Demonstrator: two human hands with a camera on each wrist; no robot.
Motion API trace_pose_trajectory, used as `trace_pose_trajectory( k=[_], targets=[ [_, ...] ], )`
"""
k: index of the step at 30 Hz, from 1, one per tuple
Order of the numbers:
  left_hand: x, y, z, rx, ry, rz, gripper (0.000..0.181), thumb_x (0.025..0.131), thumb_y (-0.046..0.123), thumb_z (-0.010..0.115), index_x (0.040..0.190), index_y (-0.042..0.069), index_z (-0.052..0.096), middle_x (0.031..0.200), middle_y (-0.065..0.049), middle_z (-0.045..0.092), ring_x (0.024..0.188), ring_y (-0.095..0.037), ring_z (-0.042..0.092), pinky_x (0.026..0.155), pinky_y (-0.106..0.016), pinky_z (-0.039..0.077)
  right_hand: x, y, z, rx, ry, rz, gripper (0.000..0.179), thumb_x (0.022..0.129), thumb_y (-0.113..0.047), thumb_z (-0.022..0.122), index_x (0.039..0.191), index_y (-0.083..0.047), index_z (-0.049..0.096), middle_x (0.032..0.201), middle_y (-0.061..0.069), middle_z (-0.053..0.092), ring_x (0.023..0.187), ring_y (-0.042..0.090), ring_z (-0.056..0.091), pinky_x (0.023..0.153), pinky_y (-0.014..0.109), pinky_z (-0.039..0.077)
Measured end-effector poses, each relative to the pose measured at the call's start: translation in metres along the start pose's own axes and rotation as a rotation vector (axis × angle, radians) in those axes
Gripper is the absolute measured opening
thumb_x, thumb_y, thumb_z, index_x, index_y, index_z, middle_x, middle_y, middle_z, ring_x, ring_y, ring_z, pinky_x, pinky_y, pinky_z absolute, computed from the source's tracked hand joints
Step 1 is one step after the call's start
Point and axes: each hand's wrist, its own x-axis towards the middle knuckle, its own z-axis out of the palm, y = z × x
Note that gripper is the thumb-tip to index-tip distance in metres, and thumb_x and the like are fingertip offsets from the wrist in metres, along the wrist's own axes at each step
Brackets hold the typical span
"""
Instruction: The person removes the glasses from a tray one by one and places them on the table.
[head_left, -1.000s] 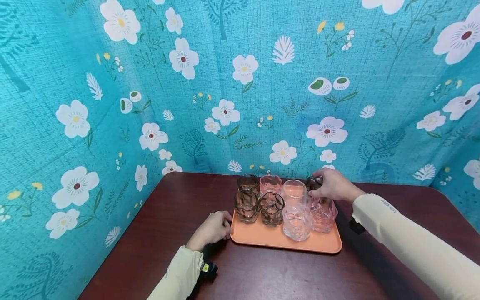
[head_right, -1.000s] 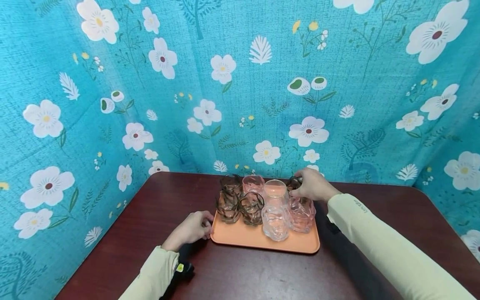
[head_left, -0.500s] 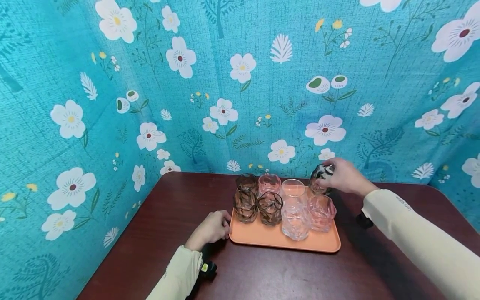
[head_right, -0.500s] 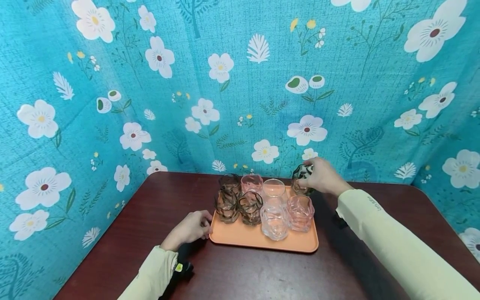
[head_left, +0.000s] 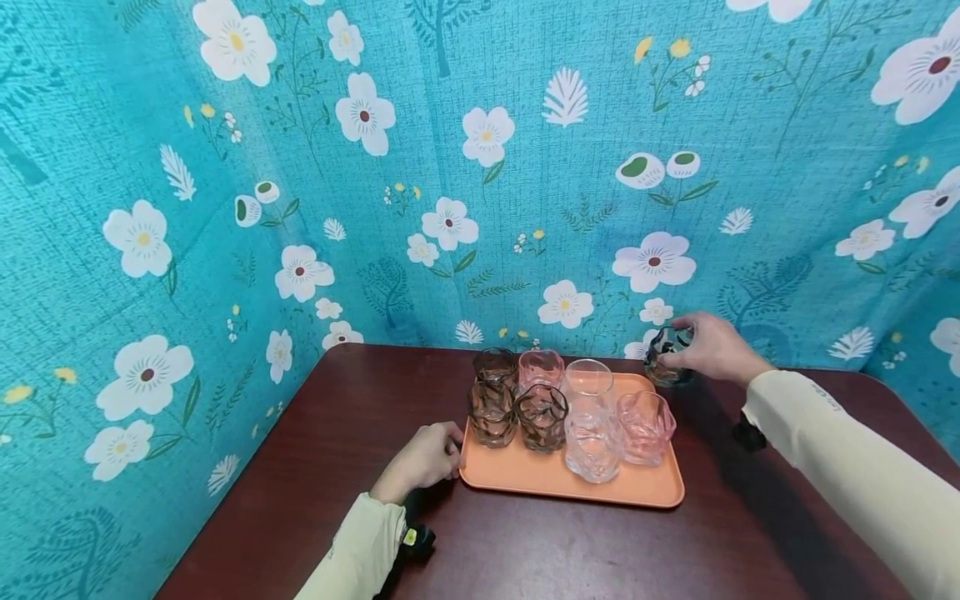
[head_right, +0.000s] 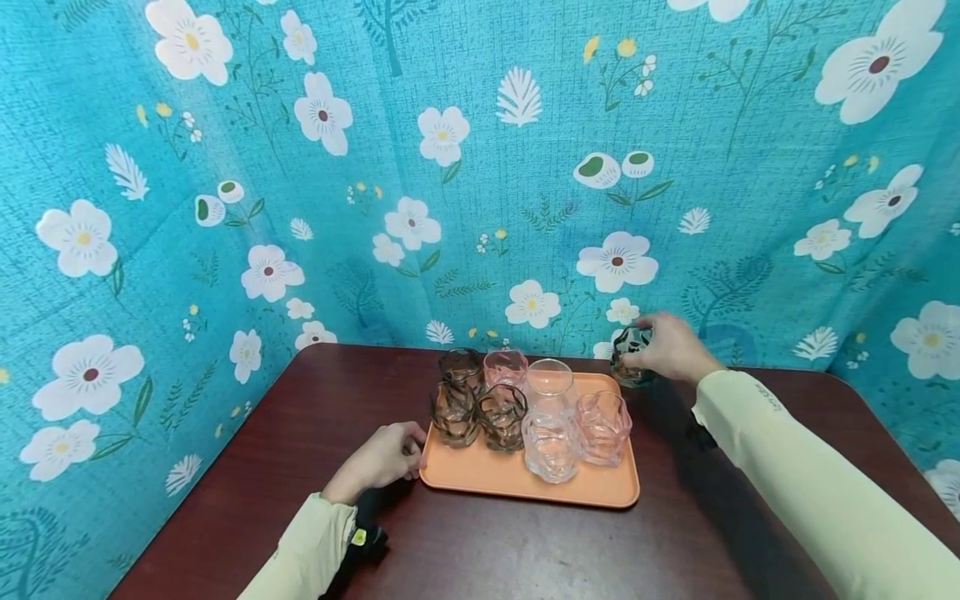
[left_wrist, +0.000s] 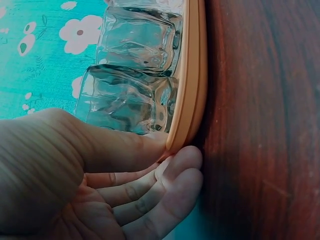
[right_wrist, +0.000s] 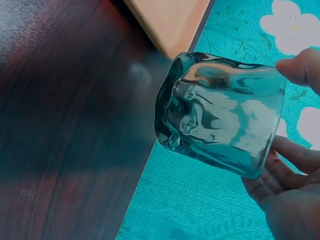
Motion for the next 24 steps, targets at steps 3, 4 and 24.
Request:
trace_pose_trajectory(
  k=[3,4,24],
  targets=[
    [0.001,0.001,0.0,-0.008,-0.001,-0.011,0.016,0.083,-0.008,0.056,0.099,-0.002,0.056,0.064,-0.003,0.061,0.05,-0.014,0.058,0.047,-0.026,0.045,0.005,0.003,0.0,0.009,-0.018,0.024,0.081,0.074,-0.036,0.078,0.131,0.01,0.044,0.128,0.031,0.045,0.11,0.047,0.046,0.081,0.058,0.043],
    [0.001,0.0,0.001,-0.01,0.0,-0.013,0.016,0.083,-0.008,0.056,0.098,-0.002,0.056,0.063,-0.002,0.061,0.05,-0.014,0.058,0.047,-0.026,0.045,0.006,0.003,0.0,0.011,-0.023,0.031,0.082,0.074,-0.037,0.078,0.131,0.011,0.044,0.128,0.032,0.045,0.11,0.047,0.047,0.081,0.058,0.044],
    [0.001,0.002,0.001,0.02,0.007,-0.035,0.018,0.082,-0.009,0.058,0.098,0.0,0.056,0.064,0.001,0.059,0.051,-0.011,0.056,0.048,-0.026,0.045,0.016,0.01,0.015,0.06,-0.075,0.13,0.08,0.077,-0.031,0.076,0.134,0.011,0.039,0.13,0.033,0.041,0.11,0.047,0.047,0.082,0.058,0.044]
  ],
)
